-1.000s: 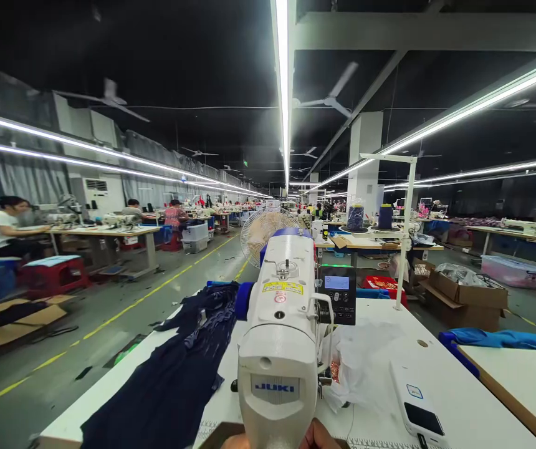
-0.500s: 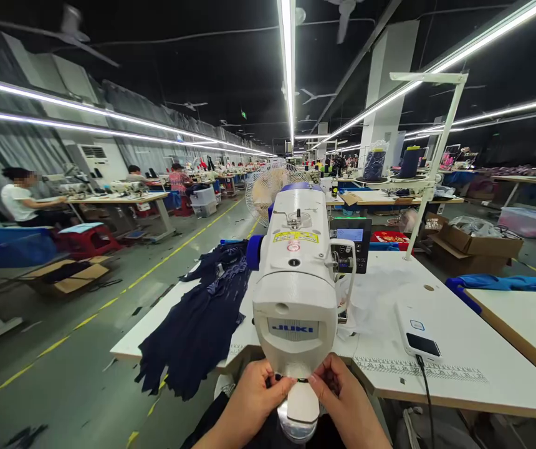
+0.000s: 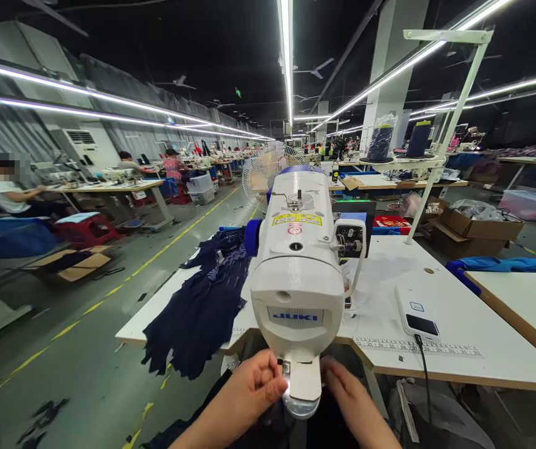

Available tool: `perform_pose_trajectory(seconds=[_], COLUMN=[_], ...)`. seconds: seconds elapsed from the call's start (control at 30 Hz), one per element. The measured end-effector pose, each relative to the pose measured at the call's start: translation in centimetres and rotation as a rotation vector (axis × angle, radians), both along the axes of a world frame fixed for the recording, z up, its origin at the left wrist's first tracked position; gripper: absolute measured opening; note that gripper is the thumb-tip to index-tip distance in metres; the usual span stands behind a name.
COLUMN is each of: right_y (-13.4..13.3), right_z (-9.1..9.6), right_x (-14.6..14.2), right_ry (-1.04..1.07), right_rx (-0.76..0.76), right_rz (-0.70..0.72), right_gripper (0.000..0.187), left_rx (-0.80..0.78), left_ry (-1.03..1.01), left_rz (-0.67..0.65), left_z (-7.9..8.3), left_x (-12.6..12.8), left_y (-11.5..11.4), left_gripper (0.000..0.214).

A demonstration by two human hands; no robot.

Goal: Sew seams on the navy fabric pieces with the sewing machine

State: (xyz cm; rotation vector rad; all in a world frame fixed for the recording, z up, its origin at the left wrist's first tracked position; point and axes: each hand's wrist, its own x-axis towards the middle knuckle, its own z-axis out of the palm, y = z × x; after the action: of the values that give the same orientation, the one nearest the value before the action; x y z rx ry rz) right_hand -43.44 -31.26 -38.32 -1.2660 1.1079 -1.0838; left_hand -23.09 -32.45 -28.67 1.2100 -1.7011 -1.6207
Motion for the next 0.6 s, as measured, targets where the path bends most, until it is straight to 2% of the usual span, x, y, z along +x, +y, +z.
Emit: perform_pose_trajectory(seconds=[0.1,0.17,0.27,0.37,0.43,0.53,0.6], right_y=[2.1,3.1,3.7,3.9,4.3,5.2,5.7], right_z=[-0.9,-1.2,-0.9,0.8,2.6,5.1,6.0], right_x=[1.7,2.6,2.4,0.7,-0.7,-2.1,-2.7], right_ry=[0.078,-0.016,-0.102,-0.068,-0.01,0.169,0.288], right_rx=[0.048,0.051,0.037,0.086,0.134,0.166,0.152], right_rz=[0.343,0.434,0.43,0.427,0.448,0.39,0.33], right_gripper=[0.046,0.054,0.059,0.047,0.04,0.042,0.029], left_rx=[0.204,0.185,0.064,-0.101,-0.164,-0.222,-0.274], left_ry=[0.053,0.077,-0.008,-0.145,-0.216,-0.3,-0.349], left_rz=[-0.168,-0.231,-0.275,-0.27,-0.268,-0.292,-0.309], left_z=[0.6,1.0,1.8,2.4,2.7,2.7,2.6], left_x=[1.0,1.3,1.6,1.9,2.0,2.0,2.0], left_y=[1.0,1.4,1.6,1.5,1.4,1.3,1.3], left_gripper=[0.031,0.026,0.02,0.023,0.024,0.029,0.033])
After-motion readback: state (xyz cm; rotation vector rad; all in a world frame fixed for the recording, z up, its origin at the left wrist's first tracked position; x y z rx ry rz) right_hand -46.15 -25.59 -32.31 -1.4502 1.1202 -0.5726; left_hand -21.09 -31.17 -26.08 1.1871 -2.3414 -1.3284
